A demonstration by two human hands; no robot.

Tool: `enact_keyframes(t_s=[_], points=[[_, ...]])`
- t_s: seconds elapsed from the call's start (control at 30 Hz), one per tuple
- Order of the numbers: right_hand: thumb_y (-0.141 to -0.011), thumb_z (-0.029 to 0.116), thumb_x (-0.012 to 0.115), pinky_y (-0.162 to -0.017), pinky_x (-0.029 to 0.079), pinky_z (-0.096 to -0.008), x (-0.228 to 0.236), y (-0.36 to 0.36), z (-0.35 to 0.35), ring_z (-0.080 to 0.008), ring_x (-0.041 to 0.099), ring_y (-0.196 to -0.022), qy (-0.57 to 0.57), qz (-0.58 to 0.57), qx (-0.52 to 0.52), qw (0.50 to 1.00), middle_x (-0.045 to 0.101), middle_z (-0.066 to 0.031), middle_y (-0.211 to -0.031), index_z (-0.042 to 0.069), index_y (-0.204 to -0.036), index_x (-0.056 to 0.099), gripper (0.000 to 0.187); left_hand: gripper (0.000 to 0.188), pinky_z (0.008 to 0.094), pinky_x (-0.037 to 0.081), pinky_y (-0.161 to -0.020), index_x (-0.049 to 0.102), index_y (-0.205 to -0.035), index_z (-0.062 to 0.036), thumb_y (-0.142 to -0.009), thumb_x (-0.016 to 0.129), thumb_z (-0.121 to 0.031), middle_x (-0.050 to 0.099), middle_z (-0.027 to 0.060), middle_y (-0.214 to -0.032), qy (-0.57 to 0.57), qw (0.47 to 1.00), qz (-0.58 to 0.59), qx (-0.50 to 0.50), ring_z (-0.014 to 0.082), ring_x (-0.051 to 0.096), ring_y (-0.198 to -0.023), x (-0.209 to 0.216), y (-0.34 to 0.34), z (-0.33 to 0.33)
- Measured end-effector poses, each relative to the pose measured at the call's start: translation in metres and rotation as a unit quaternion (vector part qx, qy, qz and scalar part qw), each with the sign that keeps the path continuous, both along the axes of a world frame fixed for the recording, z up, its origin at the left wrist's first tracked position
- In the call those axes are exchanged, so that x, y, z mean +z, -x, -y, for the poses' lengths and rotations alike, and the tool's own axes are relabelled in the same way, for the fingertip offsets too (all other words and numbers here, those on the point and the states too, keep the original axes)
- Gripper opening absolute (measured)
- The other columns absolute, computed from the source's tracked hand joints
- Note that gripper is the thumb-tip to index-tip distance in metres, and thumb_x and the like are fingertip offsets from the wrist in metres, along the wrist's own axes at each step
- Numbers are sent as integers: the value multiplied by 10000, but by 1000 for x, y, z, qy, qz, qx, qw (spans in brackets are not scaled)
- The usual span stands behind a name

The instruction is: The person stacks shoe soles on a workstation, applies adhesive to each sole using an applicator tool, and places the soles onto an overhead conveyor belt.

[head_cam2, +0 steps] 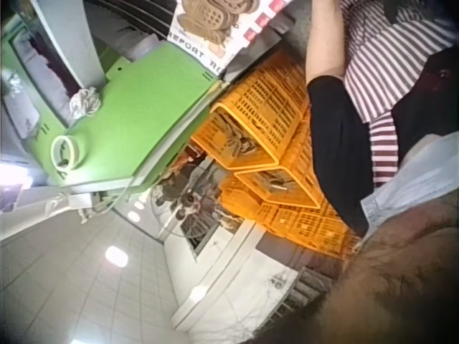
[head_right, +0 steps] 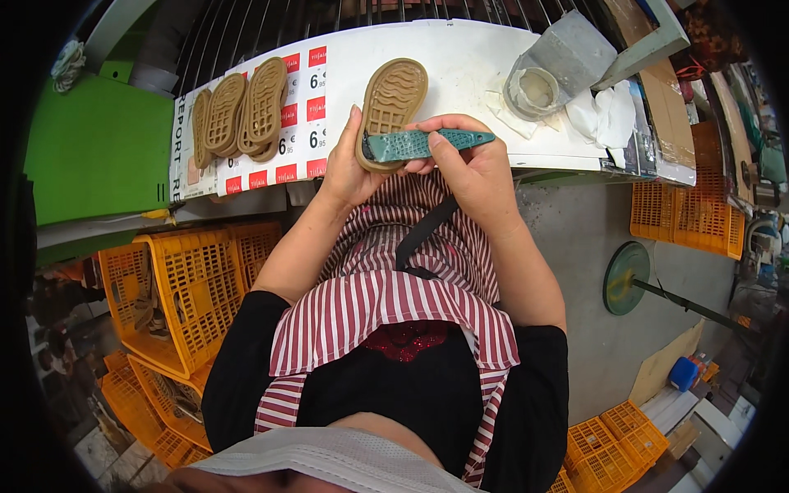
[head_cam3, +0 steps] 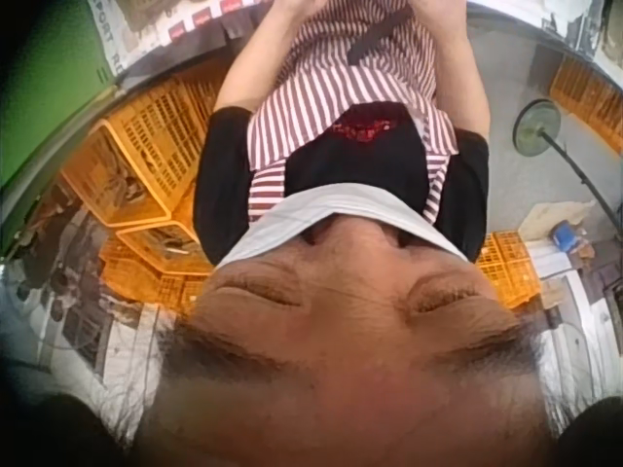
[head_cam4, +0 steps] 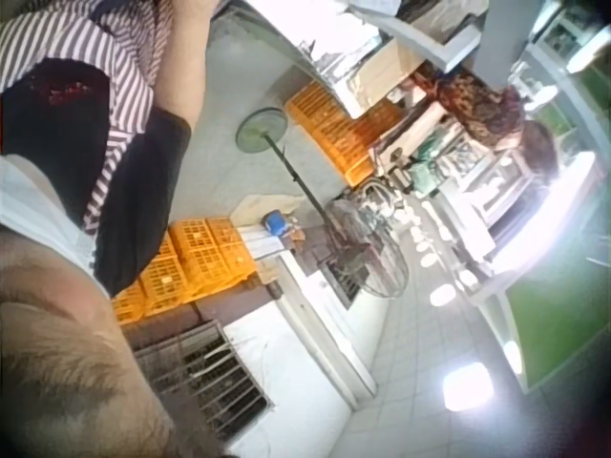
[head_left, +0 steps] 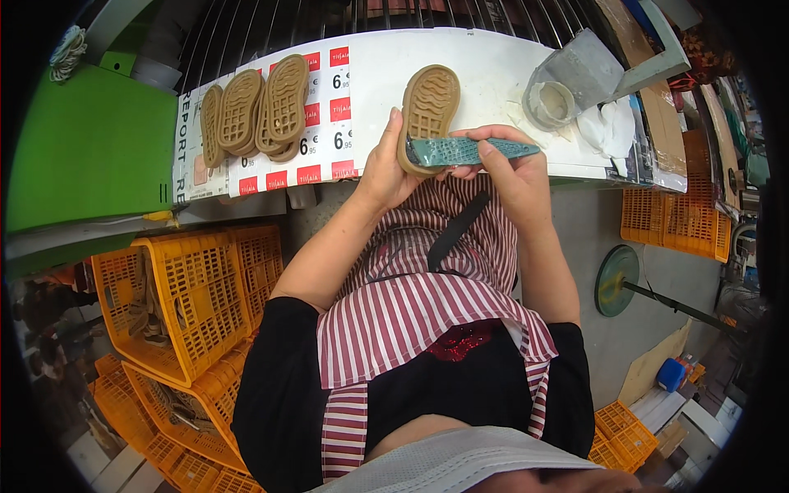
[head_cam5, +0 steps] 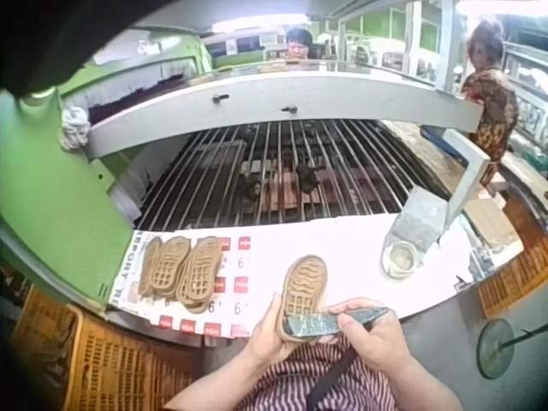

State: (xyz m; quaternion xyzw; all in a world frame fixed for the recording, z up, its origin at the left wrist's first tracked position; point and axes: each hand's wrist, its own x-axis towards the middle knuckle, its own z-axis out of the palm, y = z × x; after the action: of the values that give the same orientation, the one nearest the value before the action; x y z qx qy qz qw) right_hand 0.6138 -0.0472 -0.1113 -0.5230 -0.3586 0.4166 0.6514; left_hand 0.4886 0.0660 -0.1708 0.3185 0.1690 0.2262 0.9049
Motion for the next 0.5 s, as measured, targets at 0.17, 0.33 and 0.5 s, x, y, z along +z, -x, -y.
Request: enact_keyframes(t_s=[0.17,0.33,0.5], points=[[-891,56,505,-670,528,-233,8,-20,-2,-131,634,-751,21,4,96,995,634,-164,-1019,-52,-1021,551,176,559,257,522,-532,444,-1234,-31,-977,163,-441,595,135,-992,8,999,6,-36,182,631,-773,1,4,-1],[-882,77,535,-660,552,-228,15,-39,-12,-123,635,-754,39,53,218,974,642,-123,-970,-37,-1026,568,187,540,228,489,-389,473,-1173,-17,-972,194,-433,601,155,-807,29,987,21,-154,157,616,-564,7,7,3],[-876,121,572,-627,553,-216,35,-50,-24,-102,628,-686,95,83,305,944,643,-84,-890,-20,-1023,585,204,535,211,492,-345,469,-1142,32,-971,216,-407,604,195,-770,48,977,26,-208,193,627,-520,5,7,6]])
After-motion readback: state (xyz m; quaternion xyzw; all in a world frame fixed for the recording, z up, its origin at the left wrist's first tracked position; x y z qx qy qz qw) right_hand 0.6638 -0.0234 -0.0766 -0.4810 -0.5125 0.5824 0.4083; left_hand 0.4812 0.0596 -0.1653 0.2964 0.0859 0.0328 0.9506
